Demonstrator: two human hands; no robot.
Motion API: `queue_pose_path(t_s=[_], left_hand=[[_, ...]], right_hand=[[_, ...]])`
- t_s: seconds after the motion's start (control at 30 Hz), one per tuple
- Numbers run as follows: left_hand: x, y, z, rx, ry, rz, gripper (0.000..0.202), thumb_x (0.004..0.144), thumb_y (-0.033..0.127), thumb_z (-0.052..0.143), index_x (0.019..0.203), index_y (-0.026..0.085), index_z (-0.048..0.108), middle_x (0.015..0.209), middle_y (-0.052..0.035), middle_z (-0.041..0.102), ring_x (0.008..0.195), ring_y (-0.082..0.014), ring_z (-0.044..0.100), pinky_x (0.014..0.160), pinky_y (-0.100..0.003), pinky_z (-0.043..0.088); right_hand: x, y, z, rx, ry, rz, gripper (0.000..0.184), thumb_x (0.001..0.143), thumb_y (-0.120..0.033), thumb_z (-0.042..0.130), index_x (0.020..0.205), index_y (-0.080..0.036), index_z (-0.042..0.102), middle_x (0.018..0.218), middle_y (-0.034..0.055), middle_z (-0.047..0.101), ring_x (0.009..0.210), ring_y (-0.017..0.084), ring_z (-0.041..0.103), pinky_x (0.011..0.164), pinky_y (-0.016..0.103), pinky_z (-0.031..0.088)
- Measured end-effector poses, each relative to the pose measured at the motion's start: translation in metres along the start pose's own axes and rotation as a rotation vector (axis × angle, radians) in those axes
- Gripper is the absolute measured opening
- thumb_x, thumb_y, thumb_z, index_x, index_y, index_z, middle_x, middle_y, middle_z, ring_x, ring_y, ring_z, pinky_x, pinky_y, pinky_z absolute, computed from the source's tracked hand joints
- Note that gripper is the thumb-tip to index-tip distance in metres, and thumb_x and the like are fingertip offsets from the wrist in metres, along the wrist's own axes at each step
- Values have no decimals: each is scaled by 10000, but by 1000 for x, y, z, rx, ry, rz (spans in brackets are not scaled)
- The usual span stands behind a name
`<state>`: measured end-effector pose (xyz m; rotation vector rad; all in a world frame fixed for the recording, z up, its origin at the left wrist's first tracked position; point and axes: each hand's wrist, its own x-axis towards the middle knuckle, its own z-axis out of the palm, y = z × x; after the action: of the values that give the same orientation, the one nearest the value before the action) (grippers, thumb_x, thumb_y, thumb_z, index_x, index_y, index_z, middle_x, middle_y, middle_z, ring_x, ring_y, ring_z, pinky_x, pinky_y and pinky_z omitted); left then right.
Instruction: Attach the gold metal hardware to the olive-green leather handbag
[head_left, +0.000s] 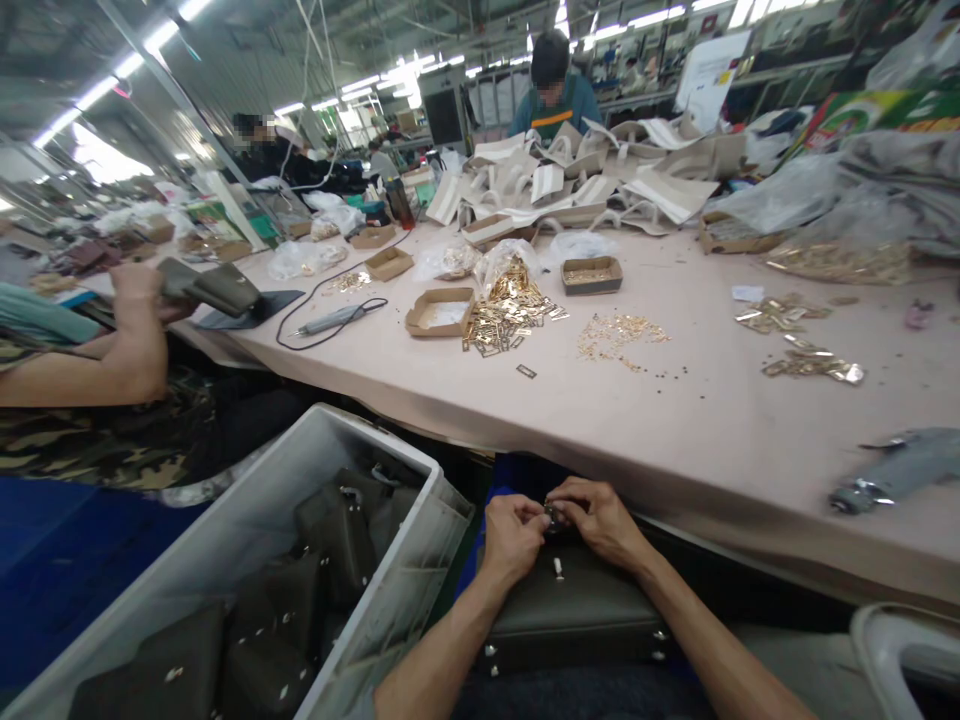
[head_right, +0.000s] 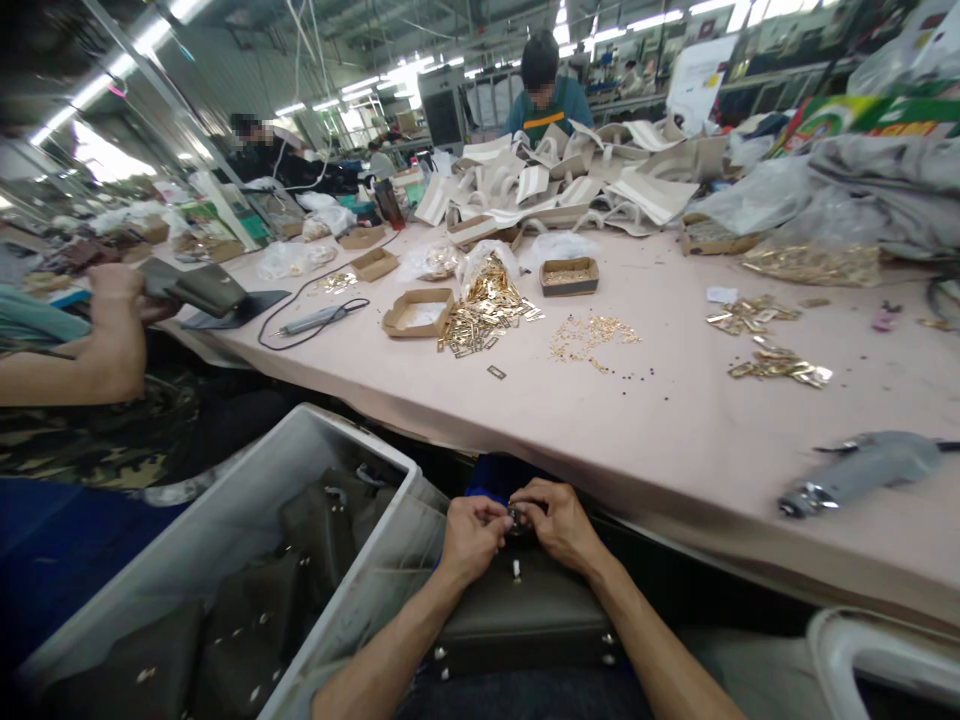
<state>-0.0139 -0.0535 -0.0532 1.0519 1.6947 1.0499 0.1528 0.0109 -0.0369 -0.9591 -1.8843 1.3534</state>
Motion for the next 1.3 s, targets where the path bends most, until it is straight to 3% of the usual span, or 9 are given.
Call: queue_pose_path(t_s=[0.47,0.63,0.8,1.07,1.3], left_hand=[[1,14,0,112,70,10,40,680,142,721,651,140,748,601,-44,708,561,-162,633,522,-234,438],[2,13,0,110,39,6,109,703,149,721,780,117,792,590,-40,702,537,-158,614,516,-237,428],[3,15,1,128,24,15,75,697,151,719,676,119,783,604,-60,716,558,-172,635,531,-247,428],[4,16,6,141,69,2,198,721,295,762,662,107,770,595,-84,710,542,-182,628,515,-257,411],[10,9,5,71,31,7,104,722,193,723,717,126,803,625,-60,732,574,-169,630,553,-252,437]], right_hand=[[-1,0,-1,-25,7,-18,215,891,-170,606,944,-214,809,911,59,738,848,200,681,733,289,504],[-2,1,-1,-22,-3,0,212,913,-244,607,973,-202,806,912,77,736,855,218,683,726,304,512],[-4,4,-2,-59,-8,16,187,905,-271,640,975,-210,802,923,65,737,852,218,684,751,312,512],[0,5,-2,-99,13,20,174,891,-277,657,940,-196,803,896,60,741,839,215,680,780,317,511],[2,14,-2,6,14,89,223,879,-353,661,929,-179,791,863,60,747,801,220,684,708,303,513]])
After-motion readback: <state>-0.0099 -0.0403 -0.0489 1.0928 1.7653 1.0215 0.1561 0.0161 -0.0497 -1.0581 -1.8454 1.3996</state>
